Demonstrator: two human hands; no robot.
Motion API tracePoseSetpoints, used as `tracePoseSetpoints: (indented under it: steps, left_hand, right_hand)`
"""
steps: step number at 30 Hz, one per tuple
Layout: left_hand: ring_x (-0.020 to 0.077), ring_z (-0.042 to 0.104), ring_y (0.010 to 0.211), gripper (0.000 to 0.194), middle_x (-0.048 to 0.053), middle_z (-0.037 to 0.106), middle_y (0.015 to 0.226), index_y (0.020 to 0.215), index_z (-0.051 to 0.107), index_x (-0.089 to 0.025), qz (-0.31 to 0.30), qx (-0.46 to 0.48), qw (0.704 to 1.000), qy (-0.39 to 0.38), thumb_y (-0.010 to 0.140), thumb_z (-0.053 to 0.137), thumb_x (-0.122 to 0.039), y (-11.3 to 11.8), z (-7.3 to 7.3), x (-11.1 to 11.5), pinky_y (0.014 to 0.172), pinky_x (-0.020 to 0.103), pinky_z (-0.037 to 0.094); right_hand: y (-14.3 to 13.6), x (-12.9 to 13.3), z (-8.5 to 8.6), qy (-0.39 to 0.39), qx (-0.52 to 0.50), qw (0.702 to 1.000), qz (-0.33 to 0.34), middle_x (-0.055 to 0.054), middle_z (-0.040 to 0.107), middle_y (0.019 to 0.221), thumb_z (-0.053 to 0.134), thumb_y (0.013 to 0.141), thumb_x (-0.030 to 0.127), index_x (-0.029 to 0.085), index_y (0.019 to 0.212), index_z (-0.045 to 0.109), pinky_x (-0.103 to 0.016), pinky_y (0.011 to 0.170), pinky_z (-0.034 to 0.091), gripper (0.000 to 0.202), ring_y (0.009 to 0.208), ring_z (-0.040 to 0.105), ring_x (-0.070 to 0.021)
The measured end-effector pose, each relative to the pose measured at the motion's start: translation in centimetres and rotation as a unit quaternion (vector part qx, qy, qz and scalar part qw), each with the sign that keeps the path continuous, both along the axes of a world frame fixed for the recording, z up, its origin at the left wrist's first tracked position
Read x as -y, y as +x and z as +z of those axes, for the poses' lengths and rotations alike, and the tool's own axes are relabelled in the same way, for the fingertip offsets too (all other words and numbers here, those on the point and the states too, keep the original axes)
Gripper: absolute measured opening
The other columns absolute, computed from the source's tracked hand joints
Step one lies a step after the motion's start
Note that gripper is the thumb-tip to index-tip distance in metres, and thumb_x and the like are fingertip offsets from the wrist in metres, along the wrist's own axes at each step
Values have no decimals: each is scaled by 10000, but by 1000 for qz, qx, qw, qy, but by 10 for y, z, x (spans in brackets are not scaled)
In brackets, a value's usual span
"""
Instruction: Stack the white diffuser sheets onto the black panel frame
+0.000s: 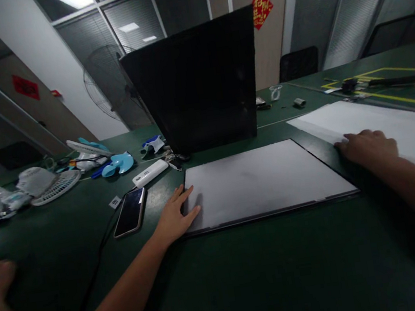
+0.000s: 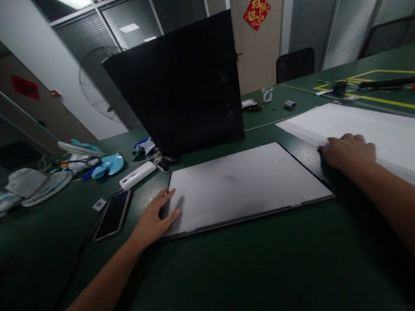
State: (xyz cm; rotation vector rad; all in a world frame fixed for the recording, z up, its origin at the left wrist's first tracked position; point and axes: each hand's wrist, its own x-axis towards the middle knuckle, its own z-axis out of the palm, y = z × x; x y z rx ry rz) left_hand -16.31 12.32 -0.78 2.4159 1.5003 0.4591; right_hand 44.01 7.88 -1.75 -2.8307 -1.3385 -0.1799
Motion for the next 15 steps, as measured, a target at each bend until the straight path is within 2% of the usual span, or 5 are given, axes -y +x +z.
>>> tracePoseSetpoints:
  steps: [4,6,8,10,15]
  left_hand:
    - [354,238,1594,654,121,304,1713,1581,463,-275,-24,-39,999,-13,972,586,-481,-1,1,1,1278,603,216]
    - [361,217,1599,629,120,287,1719,1584,458,-282,-32,-55,998,-21,984,566,-438,-1,3,1,1278,617,192]
    - [371,204,1600,599,111,274,1724,1575,474,-294,-36,-66,997,-28,993,549,-416,-1,5,2,1276,633,178]
    - [370,205,1600,576,103,279,1723,1559,498,-295,-40,-70,996,-30,991,543,-382,-1,6,3,1278,630,176]
    - [349,283,1581,538,105,363,1690,1507,568,-264,-33,-50,998,-20,977,544,-353,1,8,4,1279,596,225]
  right_hand:
    - [-6,3,1,-20,28,999,35,-240,581,1396,185,1020,482,164,1308,693,-539,927,514,665,1305,523,-409]
    - [-4,3,-3,-5,31,999,39,-243,569,1412,175,1014,563,163,1331,673,-552,934,506,714,1306,523,-416]
    - [0,2,-7,8,26,999,33,-263,509,1482,150,977,707,146,1394,625,-620,990,462,845,1359,479,-452]
    - [4,0,-9,-2,-3,1000,25,-285,475,1513,113,941,788,130,1433,584,-678,1035,409,947,1387,452,-473]
    - [0,-5,-7,-4,-42,999,21,-257,530,1481,145,952,768,192,1485,530,-659,940,488,874,1324,520,-478]
